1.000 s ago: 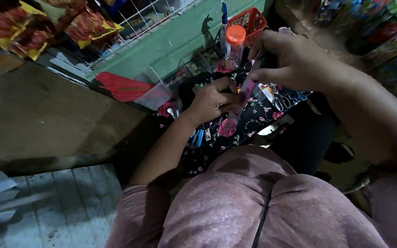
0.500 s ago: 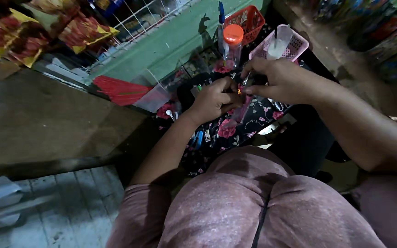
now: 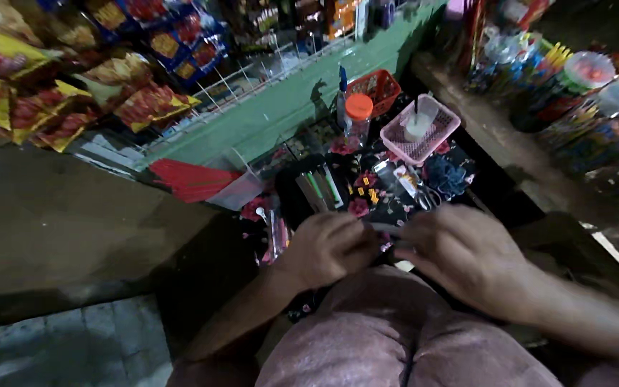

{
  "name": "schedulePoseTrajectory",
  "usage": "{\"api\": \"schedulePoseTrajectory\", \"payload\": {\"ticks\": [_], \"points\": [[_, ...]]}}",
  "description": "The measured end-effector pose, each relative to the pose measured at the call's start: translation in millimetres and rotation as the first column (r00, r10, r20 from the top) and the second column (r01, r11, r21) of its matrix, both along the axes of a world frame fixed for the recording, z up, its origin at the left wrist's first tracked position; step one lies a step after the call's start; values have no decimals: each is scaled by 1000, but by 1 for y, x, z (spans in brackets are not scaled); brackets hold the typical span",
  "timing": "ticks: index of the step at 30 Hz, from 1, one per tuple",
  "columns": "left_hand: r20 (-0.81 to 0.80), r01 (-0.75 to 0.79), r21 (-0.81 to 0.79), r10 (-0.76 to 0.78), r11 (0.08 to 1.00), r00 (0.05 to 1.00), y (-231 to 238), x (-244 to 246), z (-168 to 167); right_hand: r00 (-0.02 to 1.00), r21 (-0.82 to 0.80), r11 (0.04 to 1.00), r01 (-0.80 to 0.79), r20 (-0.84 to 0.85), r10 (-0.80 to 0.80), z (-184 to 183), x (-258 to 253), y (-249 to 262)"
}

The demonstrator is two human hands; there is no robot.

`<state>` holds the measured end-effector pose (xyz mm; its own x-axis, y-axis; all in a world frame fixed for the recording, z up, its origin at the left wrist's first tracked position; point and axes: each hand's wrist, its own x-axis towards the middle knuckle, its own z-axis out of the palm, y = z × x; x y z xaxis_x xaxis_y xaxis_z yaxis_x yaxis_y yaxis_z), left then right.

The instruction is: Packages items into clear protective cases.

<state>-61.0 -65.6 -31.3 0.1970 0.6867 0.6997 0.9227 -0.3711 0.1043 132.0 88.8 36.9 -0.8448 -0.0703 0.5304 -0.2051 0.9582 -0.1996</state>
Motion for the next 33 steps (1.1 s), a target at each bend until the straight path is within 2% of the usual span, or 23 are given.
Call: {"api": "schedulePoseTrajectory", "payload": {"ticks": [2, 4, 13, 19, 24, 29, 33], "points": [[-64, -6, 39, 9, 999, 998, -9, 8, 11, 995, 42, 999, -16, -97, 20, -3, 10, -11], [-91, -10, 55, 15, 998, 996, -13, 12, 17, 992, 67, 998, -21, -125, 30, -1, 15, -17], [-36, -30, -25, 29, 999, 999, -14, 16, 10, 996, 60, 997, -53, -68, 57, -8, 24, -16], [-102, -14, -38, 10, 999, 995, -5, 11, -1, 995, -7, 999, -47, -91, 46, -21, 18, -9], [-85, 17, -34, -20, 999, 996, 5, 1, -10, 999, -79, 996, -34, -29, 31, -44, 1, 5], [-17, 64, -72, -65, 995, 998, 12, -11, -7, 997, -202, 978, -49, 48, 60, -31, -7, 19], [39, 101, -89, -98, 991, 994, 14, -18, -4, 987, -209, 975, -79, 122, 106, -38, -12, 23]]}}
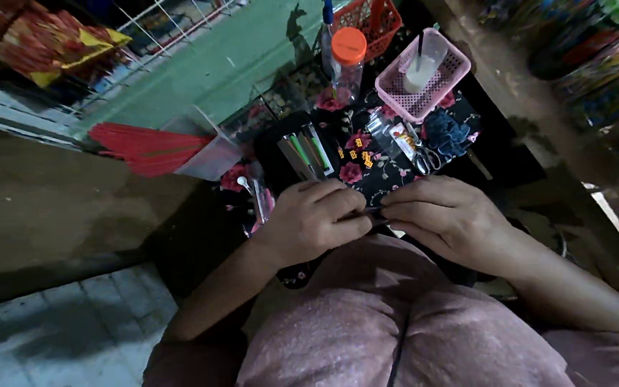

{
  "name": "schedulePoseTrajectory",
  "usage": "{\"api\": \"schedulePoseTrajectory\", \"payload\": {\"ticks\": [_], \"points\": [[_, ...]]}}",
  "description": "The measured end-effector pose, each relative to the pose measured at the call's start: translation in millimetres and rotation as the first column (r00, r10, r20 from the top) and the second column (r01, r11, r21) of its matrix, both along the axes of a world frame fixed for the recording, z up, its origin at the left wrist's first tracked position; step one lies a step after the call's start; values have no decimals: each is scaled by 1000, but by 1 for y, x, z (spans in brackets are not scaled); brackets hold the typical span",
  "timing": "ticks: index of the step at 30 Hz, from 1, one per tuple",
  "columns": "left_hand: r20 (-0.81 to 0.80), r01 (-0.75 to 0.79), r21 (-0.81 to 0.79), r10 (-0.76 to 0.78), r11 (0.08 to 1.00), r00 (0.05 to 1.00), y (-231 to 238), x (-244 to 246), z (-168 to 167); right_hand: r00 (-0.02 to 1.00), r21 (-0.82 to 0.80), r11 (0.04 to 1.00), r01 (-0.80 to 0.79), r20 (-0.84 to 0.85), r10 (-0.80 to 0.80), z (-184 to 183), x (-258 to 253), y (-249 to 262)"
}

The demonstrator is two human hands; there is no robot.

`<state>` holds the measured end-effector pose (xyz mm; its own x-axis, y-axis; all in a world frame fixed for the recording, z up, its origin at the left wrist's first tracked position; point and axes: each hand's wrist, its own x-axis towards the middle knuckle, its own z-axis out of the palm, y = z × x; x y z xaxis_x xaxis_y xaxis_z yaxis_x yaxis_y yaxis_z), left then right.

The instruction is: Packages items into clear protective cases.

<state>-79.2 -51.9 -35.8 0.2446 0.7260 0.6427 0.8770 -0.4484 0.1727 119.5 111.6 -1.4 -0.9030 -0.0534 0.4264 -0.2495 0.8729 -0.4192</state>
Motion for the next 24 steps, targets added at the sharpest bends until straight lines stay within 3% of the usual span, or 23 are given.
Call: {"api": "schedulePoseTrajectory", "payload": {"ticks": [10, 16, 24], "points": [[86, -48, -57, 52, 997, 995, -5, -6, -6, 993, -47, 998, -41, 109, 46, -13, -12, -5], [191, -36, -27, 41, 999, 981, -3, -9, -13, 994, -13, 999, -48, 97, 50, -17, -23, -8], [300, -68, -22, 72, 997, 951, -6, -7, -18, 995, -88, 994, -66, 70, 72, -19, -31, -5]]}}
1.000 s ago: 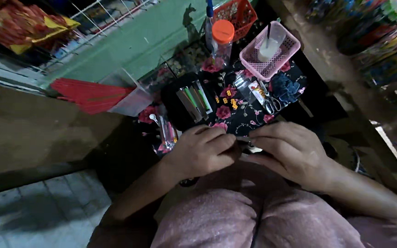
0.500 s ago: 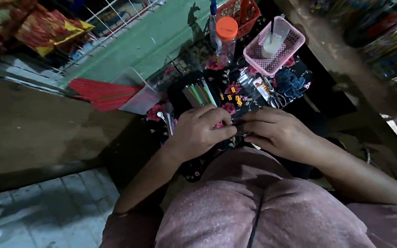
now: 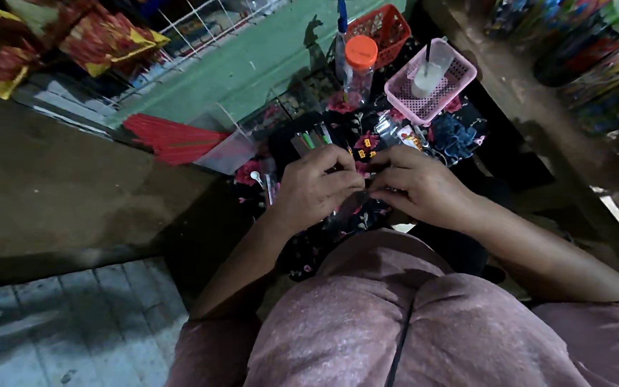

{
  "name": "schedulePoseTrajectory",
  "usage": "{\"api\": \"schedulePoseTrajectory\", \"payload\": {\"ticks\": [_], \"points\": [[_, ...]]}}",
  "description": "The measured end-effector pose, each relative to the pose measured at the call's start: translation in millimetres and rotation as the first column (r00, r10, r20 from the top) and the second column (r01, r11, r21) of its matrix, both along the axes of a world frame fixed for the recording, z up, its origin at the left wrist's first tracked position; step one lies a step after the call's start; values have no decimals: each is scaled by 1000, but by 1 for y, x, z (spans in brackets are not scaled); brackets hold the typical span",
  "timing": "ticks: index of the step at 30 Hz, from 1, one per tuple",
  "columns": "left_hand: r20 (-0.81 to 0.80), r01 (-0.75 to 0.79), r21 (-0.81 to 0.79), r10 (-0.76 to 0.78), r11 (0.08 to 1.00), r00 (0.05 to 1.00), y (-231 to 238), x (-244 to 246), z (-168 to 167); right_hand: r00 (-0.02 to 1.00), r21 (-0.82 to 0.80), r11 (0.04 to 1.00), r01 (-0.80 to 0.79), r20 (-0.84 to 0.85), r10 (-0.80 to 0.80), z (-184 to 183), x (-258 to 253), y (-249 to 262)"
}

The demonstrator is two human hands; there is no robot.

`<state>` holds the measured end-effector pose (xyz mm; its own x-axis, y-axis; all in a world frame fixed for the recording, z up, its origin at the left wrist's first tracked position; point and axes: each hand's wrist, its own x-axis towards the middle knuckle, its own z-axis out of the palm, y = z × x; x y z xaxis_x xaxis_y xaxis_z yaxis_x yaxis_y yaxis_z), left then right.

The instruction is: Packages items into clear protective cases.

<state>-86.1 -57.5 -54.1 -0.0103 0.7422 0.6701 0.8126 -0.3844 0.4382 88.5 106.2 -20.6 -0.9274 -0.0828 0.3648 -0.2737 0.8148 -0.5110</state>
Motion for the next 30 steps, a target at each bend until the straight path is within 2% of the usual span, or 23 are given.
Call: {"api": "schedulePoseTrajectory", "payload": {"ticks": [4, 8, 10, 12, 14, 16, 18, 22, 25, 28, 30], "points": [[80, -27, -35, 30, 999, 996, 1, -1, -6, 996, 69, 997, -47, 84, 41, 22, -8, 3], [192, -67, -64, 78, 996, 978, -7, -6, -15, 1000, 214, 977, 4, 14, -7, 60, -3, 3], [261, -94, -117, 122, 989, 958, -12, -10, -29, 998, 244, 968, 60, -40, -52, 63, -1, 5], [323, -140, -247, 218, 959, 921, -16, -11, -49, 993, 226, 973, 49, 92, -72, 55, -1, 8], [362, -145, -365, 284, 920, 888, -20, -13, -71, 994, 214, 976, 49, 89, -70, 61, 1, 6], [424, -97, -435, 299, 895, 855, -28, -6, -97, 997, 203, 978, 39, 50, -51, 63, 0, 3], [473, -5, -513, 288, 858, 832, -33, 1, -110, 993, 161, 987, 13, 111, -32, 59, -4, 2], [566, 122, -549, 260, 827, 783, -29, 30, -118, 997, 130, 991, -12, 77, 2, 65, -9, -1], [613, 96, -524, 297, 846, 732, -18, 44, -124, 997, 126, 992, 4, 81, -15, 62, -11, 2], [615, 70, -595, 397, 801, 681, -13, 55, -117, 996, 112, 993, 25, 83, -35, 63, -7, 7], [642, 100, -591, 391, 801, 659, -10, 59, -117, 996, 118, 991, 62, 64, -69, 64, -5, 12]]}}
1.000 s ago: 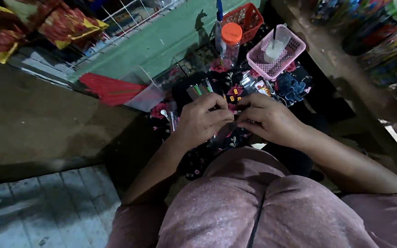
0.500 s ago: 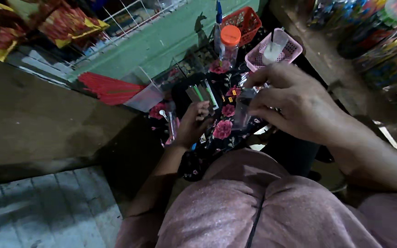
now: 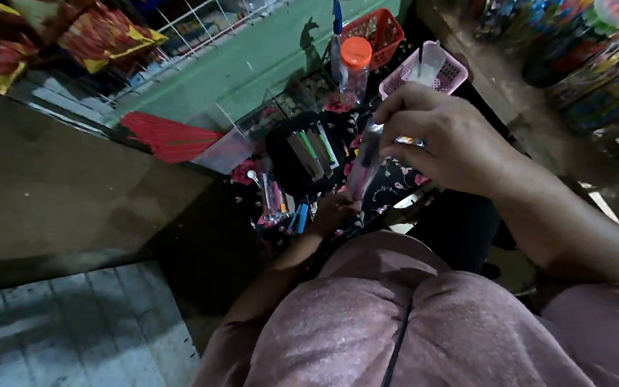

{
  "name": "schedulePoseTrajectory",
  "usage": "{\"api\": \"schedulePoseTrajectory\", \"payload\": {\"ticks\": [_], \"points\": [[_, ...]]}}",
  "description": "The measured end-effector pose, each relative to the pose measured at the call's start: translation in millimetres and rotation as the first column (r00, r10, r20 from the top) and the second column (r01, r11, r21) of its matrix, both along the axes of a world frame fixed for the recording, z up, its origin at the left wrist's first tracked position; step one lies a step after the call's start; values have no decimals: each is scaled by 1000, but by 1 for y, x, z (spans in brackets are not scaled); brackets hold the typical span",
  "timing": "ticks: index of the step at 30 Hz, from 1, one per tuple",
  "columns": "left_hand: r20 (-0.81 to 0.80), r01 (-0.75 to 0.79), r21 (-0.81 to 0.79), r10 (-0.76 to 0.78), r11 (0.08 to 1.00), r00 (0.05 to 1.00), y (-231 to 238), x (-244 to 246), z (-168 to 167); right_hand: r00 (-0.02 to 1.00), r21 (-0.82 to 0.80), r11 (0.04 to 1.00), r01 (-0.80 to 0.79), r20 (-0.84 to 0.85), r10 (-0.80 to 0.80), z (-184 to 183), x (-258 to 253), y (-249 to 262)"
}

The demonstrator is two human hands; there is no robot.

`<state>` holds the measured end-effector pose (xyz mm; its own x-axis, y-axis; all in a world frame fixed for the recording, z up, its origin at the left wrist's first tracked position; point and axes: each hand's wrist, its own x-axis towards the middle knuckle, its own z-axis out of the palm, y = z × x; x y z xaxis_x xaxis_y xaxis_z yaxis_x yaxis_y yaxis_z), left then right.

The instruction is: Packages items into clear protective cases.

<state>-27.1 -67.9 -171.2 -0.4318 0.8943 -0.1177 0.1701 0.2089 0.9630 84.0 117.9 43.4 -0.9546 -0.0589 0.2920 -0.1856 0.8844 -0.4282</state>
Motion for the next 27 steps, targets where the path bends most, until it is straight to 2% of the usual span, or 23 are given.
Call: {"api": "schedulePoseTrajectory", "payload": {"ticks": [3, 5, 8, 11, 12, 14, 17, 19, 21, 23, 27], "points": [[142, 29, 69, -39, 997, 989, 4, 4, -11, 994, 30, 995, 98, -52, -97, 2, 3, 12], [179, 89, 67, -99, 994, 979, 4, 6, -13, 988, 9, 991, 137, -78, -135, 0, 3, 18], [194, 167, 1, -164, 986, 967, 6, 10, -4, 992, -21, 995, 100, -73, -101, 2, 3, 16], [310, 191, 86, -208, 978, 927, 12, 4, -19, 995, 84, 995, 49, -93, -41, 28, 14, -1], [292, 178, 94, -198, 979, 936, 13, -1, -29, 991, 141, 989, 50, -133, -31, 35, 18, -6], [189, 119, 8, -118, 993, 975, 7, -10, -35, 990, 194, 980, 39, -144, -11, 28, 16, -11], [79, 0, -125, 10, 992, 997, -6, -26, -33, 1000, 168, 986, -7, 16, 4, -6, 2, -3], [36, -50, -128, 55, 990, 998, -11, -34, -38, 1000, 136, 991, 13, -19, -11, -6, -1, -1], [-37, -80, -152, 75, 985, 996, -18, -35, -35, 999, 104, 994, 13, 51, -19, -17, -1, -3], [-109, -74, -132, 59, 988, 992, -13, -41, -26, 997, 63, 998, 10, 79, -15, -23, -5, -1], [-137, -44, -46, 37, 998, 990, -7, -41, -12, 993, 10, 1000, -6, 122, 5, -28, -7, -3]]}}
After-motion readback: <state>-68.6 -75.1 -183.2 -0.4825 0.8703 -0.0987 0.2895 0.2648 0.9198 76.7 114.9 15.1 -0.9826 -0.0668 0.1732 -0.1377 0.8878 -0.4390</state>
